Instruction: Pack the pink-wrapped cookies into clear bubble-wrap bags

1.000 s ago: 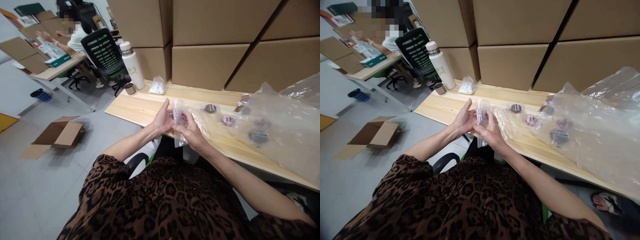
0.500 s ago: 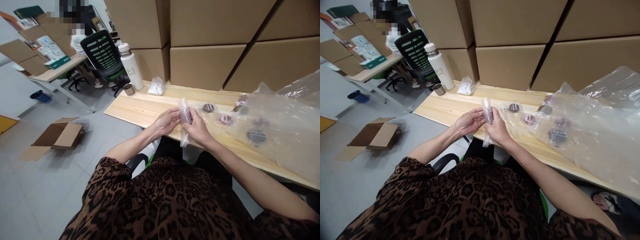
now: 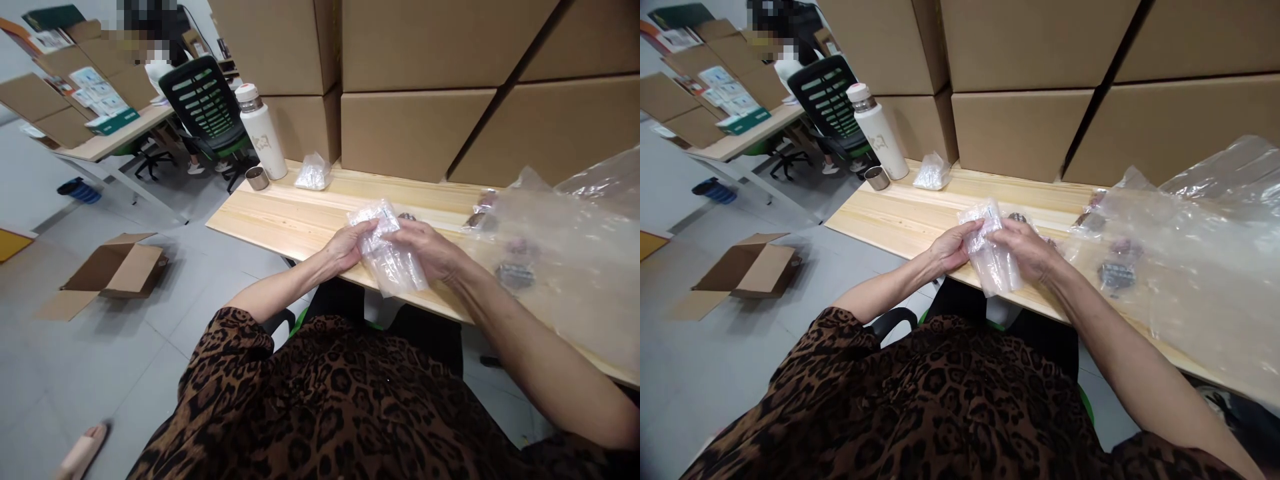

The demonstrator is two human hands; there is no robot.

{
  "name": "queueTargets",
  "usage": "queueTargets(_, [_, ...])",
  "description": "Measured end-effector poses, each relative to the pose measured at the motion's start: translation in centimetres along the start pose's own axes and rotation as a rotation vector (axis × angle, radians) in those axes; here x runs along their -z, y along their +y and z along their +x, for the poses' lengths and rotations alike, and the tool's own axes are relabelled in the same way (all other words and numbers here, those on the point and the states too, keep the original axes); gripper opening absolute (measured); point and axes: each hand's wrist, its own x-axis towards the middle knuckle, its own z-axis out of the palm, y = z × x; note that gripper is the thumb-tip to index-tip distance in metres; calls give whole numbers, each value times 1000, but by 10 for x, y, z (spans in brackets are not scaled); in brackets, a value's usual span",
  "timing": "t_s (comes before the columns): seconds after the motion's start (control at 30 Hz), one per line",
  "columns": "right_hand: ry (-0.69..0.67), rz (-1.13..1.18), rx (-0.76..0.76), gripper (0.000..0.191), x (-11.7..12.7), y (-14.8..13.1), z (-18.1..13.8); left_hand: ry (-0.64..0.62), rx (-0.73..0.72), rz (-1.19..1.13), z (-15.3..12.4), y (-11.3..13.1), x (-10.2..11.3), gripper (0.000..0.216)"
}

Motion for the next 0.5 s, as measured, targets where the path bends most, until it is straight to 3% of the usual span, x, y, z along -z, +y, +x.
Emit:
queueTargets(0.13, [14, -235, 154, 32, 14, 8, 5, 14, -28, -2, 5, -5, 3, 13])
queueTargets(0.23, [-30, -458, 230, 37, 17, 15, 7, -45, -3, 9, 3, -6, 2, 14])
queueTargets(0.37, [-115, -547, 274, 45, 21, 13, 12, -78, -5, 24, -3, -7, 0, 13])
queueTargets(0.5, [-2, -850, 485, 43, 50, 8, 26, 8, -41, 37, -5, -4, 1, 12])
